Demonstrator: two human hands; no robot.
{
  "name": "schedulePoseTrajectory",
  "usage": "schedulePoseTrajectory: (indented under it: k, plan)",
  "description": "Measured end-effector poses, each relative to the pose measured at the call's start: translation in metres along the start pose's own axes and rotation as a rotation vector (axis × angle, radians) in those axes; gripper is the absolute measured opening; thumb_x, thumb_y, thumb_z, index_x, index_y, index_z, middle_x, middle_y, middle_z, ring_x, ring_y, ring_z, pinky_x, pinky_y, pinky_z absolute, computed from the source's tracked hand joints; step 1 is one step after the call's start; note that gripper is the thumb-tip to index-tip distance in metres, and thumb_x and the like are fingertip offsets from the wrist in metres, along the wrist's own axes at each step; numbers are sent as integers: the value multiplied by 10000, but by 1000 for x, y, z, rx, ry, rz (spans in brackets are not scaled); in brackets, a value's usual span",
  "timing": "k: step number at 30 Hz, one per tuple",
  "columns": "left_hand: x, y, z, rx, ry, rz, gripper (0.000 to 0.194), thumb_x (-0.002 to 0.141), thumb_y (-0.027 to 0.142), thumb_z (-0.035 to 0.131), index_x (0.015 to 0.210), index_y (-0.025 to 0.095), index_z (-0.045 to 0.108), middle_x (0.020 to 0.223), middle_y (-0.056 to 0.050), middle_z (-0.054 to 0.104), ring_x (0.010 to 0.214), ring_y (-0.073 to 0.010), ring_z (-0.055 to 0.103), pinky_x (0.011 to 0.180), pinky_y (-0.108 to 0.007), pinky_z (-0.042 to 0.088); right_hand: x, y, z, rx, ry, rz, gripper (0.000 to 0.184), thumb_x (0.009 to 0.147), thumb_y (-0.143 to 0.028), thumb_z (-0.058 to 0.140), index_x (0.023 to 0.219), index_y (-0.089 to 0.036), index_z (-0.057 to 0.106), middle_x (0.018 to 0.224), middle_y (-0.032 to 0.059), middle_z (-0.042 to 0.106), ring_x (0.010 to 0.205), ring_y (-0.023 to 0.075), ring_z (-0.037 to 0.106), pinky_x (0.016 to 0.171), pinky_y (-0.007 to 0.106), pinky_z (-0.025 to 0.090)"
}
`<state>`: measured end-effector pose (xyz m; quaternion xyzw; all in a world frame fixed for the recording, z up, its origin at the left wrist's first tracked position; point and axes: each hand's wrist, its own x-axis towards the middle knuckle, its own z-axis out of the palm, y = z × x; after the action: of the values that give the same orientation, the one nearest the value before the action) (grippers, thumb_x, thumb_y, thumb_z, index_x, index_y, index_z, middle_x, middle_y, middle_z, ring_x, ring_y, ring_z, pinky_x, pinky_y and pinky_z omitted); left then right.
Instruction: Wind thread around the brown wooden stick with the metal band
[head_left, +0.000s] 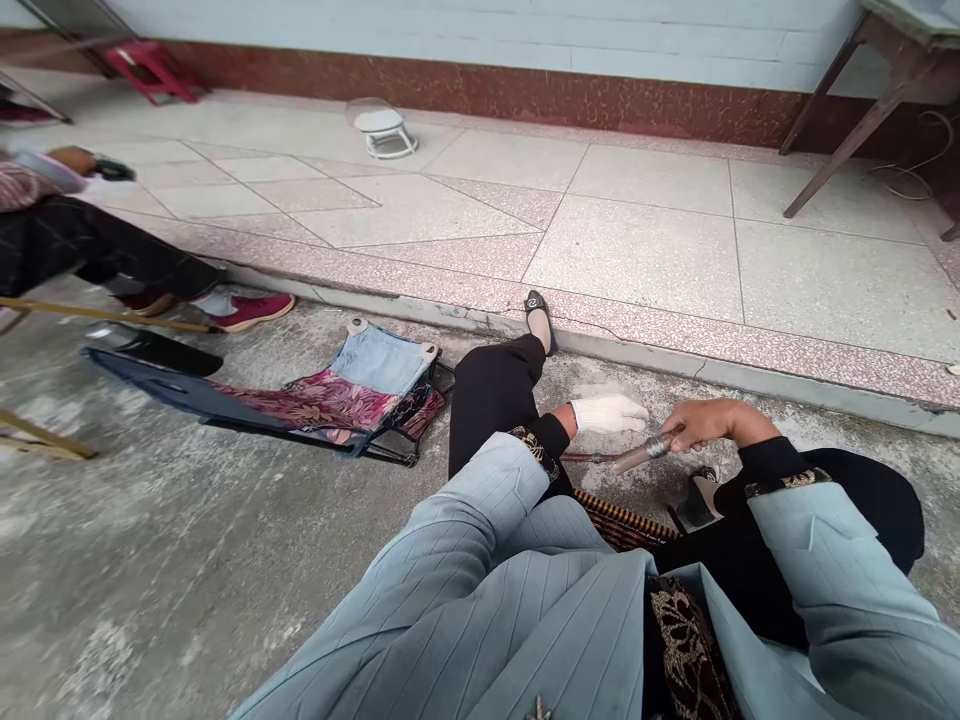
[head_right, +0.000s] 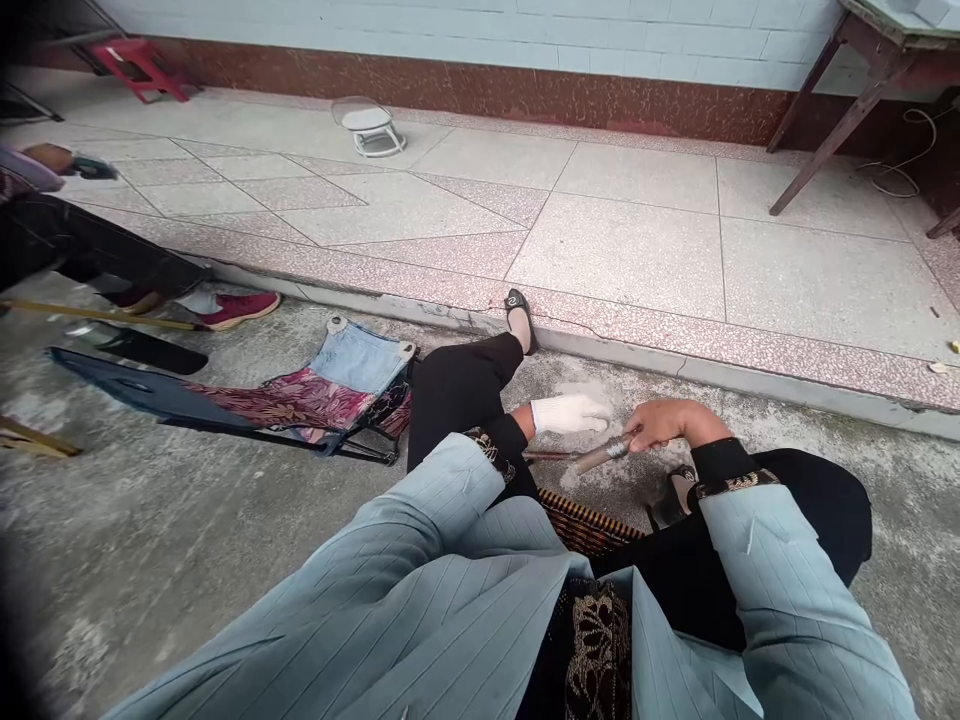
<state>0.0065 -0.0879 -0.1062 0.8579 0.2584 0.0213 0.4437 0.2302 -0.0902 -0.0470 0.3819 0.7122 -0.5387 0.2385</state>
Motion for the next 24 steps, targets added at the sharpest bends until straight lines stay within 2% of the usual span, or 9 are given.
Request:
schedulePoseTrajectory:
  k: [1,3,7,10,14,17,19,21,24]
  plan:
    - [1,-2,0,-68,8,2,246,934,324,475,970,151,646,968,-64,663,836,-161,573,750,-245,419,-6,3,-2,97,-61,-120,274,800,-376,665,959,-159,718,697,10,610,604,123,520,600,259,423]
    - [3,-4,3,-222,58,-20,312,944,406,464,944,147,638,891,-52,650,748,-134,553,703,-237,421,-17,9,-6,273,8,-292,375,794,-427,679,1046,-150,688,745,3,606,628,110,512,613,249,425]
    - [2,-2,9,-362,101,-61,415,956,494,412,909,139,622,771,-23,609,629,-99,495,628,-220,401,-23,18,-12,649,480,-387,359,784,-472,687,925,-146,636,786,9,584,631,98,500,626,251,425]
    - [-1,3,9,-194,87,-36,399,948,484,436,907,140,634,775,-16,602,658,-106,493,639,-217,388,-14,22,-16,723,737,-224,365,751,-502,693,834,-158,600,748,20,578,614,119,499,621,279,439]
    - [-3,9,9,-32,65,-9,375,954,453,432,942,151,655,838,-29,637,725,-131,534,677,-223,393,3,19,-15,316,878,170,346,848,-444,579,1025,-153,642,847,98,651,712,196,569,649,325,443]
    - [-2,7,5,34,87,-25,335,958,399,426,979,162,662,874,-34,656,759,-145,563,700,-226,394,10,12,-9,-127,752,370,303,860,-360,568,1057,-155,673,965,150,673,821,245,604,670,332,428]
    - [-2,3,0,115,148,-69,319,954,374,427,994,171,669,894,-41,671,781,-159,582,713,-234,397,10,9,-5,-282,568,362,218,826,-312,607,945,-160,706,915,140,675,798,240,601,655,320,412]
    - [-3,-2,-7,173,229,-119,317,946,377,438,1017,181,678,938,-52,685,836,-182,599,744,-243,404,6,8,-3,-249,364,242,168,802,-298,630,865,-166,715,800,97,655,721,207,578,630,303,399]
    - [-4,-6,-15,138,295,-169,339,942,388,450,1081,173,673,979,-78,694,906,-206,603,803,-256,413,-7,8,-4,-3,91,-32,251,795,-378,653,920,-171,719,695,26,594,636,152,521,609,277,400]
